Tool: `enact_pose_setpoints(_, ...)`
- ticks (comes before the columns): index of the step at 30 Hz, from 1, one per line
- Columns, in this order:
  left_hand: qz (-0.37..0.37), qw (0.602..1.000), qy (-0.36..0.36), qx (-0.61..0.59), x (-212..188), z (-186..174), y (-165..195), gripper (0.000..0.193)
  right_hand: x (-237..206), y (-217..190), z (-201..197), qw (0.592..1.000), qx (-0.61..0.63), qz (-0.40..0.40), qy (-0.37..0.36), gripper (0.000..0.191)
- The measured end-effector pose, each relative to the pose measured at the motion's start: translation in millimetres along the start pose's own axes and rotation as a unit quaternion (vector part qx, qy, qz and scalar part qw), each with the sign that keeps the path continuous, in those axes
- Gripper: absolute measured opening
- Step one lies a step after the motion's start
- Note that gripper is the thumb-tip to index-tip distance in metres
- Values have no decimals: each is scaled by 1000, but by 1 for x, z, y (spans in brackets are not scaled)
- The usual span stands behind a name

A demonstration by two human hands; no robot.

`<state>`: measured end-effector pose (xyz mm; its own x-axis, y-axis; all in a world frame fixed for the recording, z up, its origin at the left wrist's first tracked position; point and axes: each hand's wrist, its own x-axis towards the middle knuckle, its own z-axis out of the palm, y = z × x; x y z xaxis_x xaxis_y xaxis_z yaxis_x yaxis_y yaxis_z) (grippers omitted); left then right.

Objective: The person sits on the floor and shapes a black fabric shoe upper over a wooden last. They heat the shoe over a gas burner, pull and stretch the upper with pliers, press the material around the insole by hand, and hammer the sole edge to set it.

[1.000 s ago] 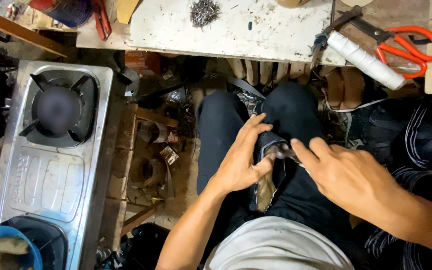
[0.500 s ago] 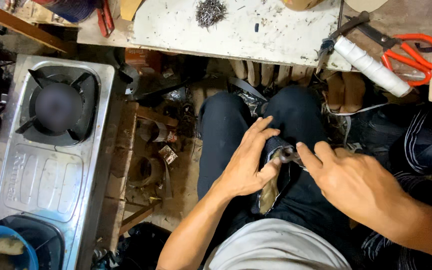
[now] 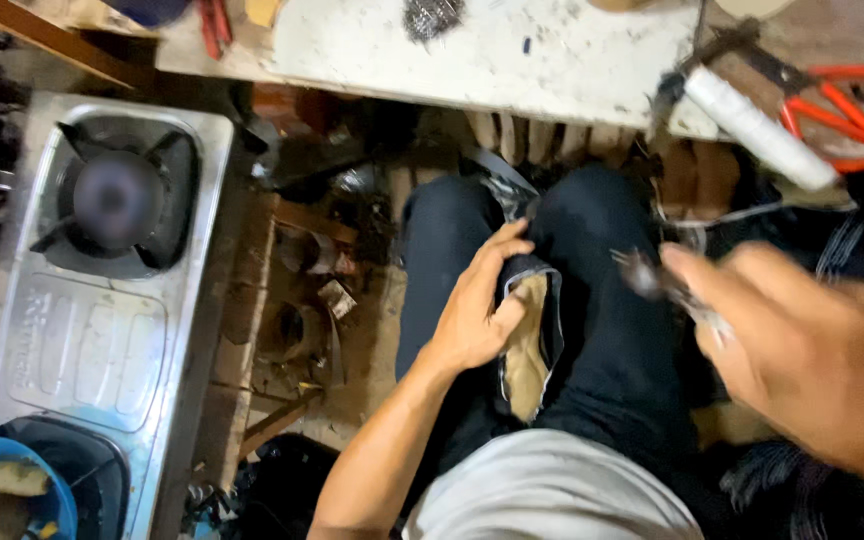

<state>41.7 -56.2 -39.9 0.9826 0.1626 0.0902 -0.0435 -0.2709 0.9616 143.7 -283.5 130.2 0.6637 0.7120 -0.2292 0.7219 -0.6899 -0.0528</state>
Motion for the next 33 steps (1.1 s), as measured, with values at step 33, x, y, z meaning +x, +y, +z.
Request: enact_pose_setpoints(33, 42, 991, 32, 120, -2, 7, 51, 53, 24, 13, 65, 835, 434, 65, -332, 28)
